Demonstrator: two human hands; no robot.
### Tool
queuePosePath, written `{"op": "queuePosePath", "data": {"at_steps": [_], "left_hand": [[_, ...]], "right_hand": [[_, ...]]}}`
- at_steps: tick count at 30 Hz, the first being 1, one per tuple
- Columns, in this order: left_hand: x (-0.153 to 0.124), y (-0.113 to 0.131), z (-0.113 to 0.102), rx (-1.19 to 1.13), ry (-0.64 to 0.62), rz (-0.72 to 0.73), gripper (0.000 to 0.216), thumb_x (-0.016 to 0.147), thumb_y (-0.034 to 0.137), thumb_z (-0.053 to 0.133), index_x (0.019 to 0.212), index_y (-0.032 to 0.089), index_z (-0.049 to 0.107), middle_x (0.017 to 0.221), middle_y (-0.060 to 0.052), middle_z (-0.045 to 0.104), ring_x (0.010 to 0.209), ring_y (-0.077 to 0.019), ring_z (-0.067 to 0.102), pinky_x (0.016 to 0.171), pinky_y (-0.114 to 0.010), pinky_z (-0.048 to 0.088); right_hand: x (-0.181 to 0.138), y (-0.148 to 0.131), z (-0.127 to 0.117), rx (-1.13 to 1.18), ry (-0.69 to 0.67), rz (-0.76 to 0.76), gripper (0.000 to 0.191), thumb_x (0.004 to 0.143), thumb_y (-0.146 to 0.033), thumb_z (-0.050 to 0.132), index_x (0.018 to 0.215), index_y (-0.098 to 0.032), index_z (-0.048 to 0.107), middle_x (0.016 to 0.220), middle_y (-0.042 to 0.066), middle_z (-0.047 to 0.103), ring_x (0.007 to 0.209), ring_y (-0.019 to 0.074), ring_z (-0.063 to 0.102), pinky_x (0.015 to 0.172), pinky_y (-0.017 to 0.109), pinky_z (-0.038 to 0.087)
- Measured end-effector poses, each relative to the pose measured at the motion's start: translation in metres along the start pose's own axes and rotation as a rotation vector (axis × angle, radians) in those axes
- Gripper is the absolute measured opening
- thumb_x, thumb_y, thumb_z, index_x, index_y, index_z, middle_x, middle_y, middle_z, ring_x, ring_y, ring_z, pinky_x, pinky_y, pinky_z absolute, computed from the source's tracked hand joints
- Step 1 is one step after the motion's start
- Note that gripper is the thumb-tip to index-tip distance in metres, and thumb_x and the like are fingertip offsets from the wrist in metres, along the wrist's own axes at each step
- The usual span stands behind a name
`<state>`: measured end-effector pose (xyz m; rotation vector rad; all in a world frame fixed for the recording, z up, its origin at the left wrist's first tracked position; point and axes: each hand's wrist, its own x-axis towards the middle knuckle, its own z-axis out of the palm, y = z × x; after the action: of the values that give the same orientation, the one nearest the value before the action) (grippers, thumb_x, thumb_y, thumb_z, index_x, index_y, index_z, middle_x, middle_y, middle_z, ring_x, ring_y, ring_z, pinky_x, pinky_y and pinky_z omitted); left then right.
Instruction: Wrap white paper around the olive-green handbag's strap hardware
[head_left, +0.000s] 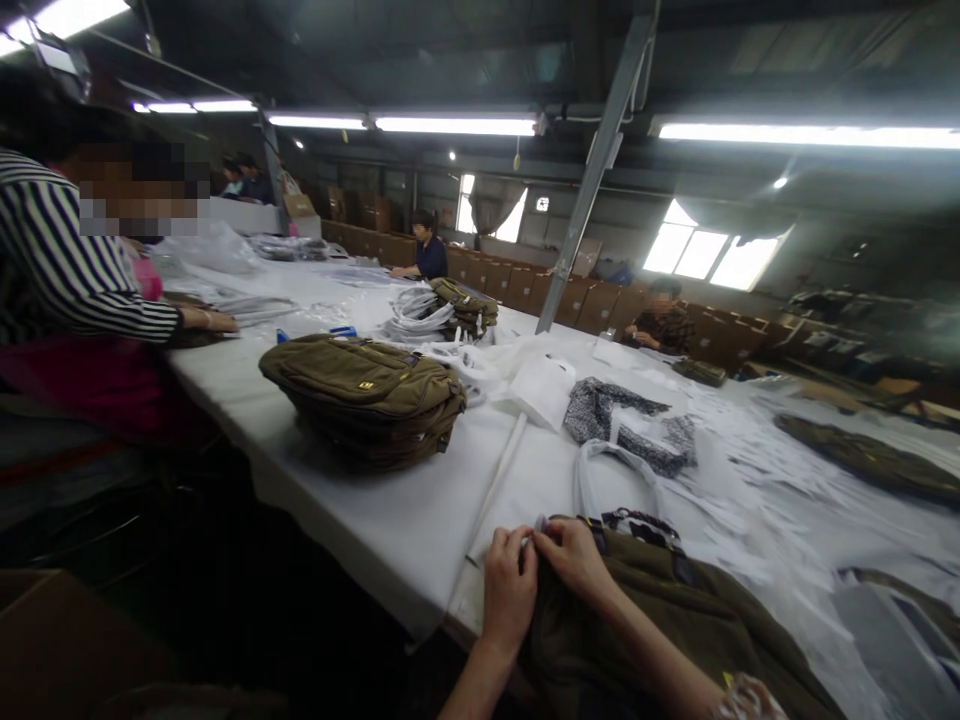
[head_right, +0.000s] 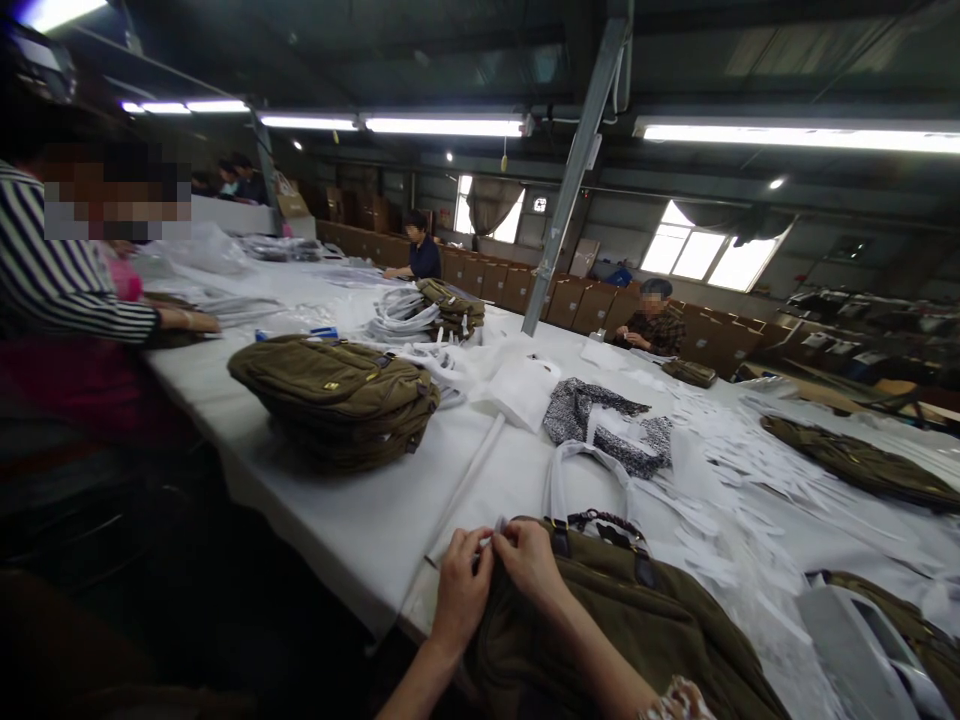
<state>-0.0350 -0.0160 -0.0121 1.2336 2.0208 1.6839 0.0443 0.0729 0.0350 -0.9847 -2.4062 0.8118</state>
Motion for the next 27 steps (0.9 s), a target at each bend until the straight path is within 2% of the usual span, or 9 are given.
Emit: {"op": "queuePosePath", "data": {"at_steps": [4, 7, 10, 13, 17, 21, 23, 27], "left_hand": [[0.006, -0.003, -0.004, -0.029, -0.090, 0.024, 0.026, 0.088, 0.023, 0.034, 0.092, 0.019, 0.059, 0.086, -0.006, 0.055, 0.086, -0.0195, 0.054, 0.081, -0.035, 0.042], [0.012, -0.006, -0.010, -0.064, -0.170, 0.058, 0.023, 0.087, 0.024, 0.036, 0.085, 0.020, 0.059, 0.084, -0.004, 0.055, 0.083, -0.0176, 0.054, 0.078, -0.031, 0.043], [0.015, -0.008, -0.015, -0.094, -0.218, 0.071, 0.021, 0.087, 0.024, 0.036, 0.077, 0.020, 0.055, 0.081, -0.003, 0.056, 0.079, -0.0159, 0.054, 0.075, -0.028, 0.043], [0.015, -0.007, -0.017, -0.117, -0.220, 0.062, 0.019, 0.087, 0.024, 0.036, 0.075, 0.020, 0.050, 0.078, -0.001, 0.054, 0.076, -0.0146, 0.053, 0.071, -0.026, 0.041], [0.012, -0.004, -0.015, -0.140, -0.168, 0.021, 0.018, 0.087, 0.024, 0.036, 0.072, 0.020, 0.045, 0.072, 0.002, 0.050, 0.071, -0.0130, 0.050, 0.068, -0.024, 0.040], [0.011, -0.003, -0.010, -0.154, -0.122, -0.007, 0.018, 0.086, 0.023, 0.037, 0.070, 0.020, 0.045, 0.068, 0.003, 0.049, 0.068, -0.0120, 0.049, 0.065, -0.022, 0.039], [0.011, -0.004, -0.007, -0.151, -0.093, -0.015, 0.017, 0.085, 0.023, 0.038, 0.070, 0.020, 0.045, 0.068, 0.003, 0.049, 0.067, -0.0121, 0.049, 0.065, -0.023, 0.039], [0.008, -0.008, -0.002, -0.125, -0.013, -0.026, 0.015, 0.085, 0.023, 0.038, 0.072, 0.020, 0.045, 0.071, 0.001, 0.049, 0.071, -0.0139, 0.049, 0.070, -0.026, 0.039]], "right_hand": [[-0.006, -0.002, -0.007, -0.041, -0.015, -0.119, 0.026, 0.080, -0.025, 0.050, 0.056, -0.015, 0.055, 0.053, -0.002, 0.050, 0.054, 0.0120, 0.044, 0.054, 0.023, 0.031], [-0.007, -0.003, -0.014, -0.103, -0.076, -0.250, 0.022, 0.084, -0.021, 0.047, 0.067, -0.016, 0.060, 0.065, 0.001, 0.059, 0.062, 0.0143, 0.052, 0.061, 0.023, 0.035], [-0.004, -0.004, -0.020, -0.176, -0.131, -0.308, 0.021, 0.085, -0.021, 0.048, 0.071, -0.017, 0.063, 0.070, 0.004, 0.063, 0.067, 0.0162, 0.056, 0.065, 0.024, 0.037], [0.002, -0.007, -0.025, -0.202, -0.160, -0.314, 0.021, 0.083, -0.023, 0.051, 0.068, -0.017, 0.065, 0.066, 0.003, 0.063, 0.065, 0.0162, 0.056, 0.063, 0.023, 0.037], [0.011, -0.012, -0.035, -0.080, -0.278, -0.239, 0.017, 0.078, -0.023, 0.056, 0.069, -0.016, 0.068, 0.057, -0.001, 0.061, 0.057, 0.0139, 0.054, 0.054, 0.020, 0.035], [0.018, -0.014, -0.045, 0.006, -0.409, -0.234, 0.016, 0.075, -0.019, 0.055, 0.080, -0.016, 0.070, 0.066, -0.002, 0.066, 0.061, 0.0133, 0.057, 0.056, 0.019, 0.039], [0.019, -0.013, -0.048, -0.018, -0.363, -0.221, 0.016, 0.073, -0.017, 0.056, 0.078, -0.016, 0.070, 0.067, -0.001, 0.067, 0.063, 0.0139, 0.058, 0.059, 0.019, 0.041], [0.011, -0.009, -0.052, -0.116, -0.069, -0.129, 0.023, 0.077, -0.015, 0.046, 0.084, -0.014, 0.069, 0.079, 0.007, 0.069, 0.076, 0.0196, 0.061, 0.072, 0.027, 0.043]]}}
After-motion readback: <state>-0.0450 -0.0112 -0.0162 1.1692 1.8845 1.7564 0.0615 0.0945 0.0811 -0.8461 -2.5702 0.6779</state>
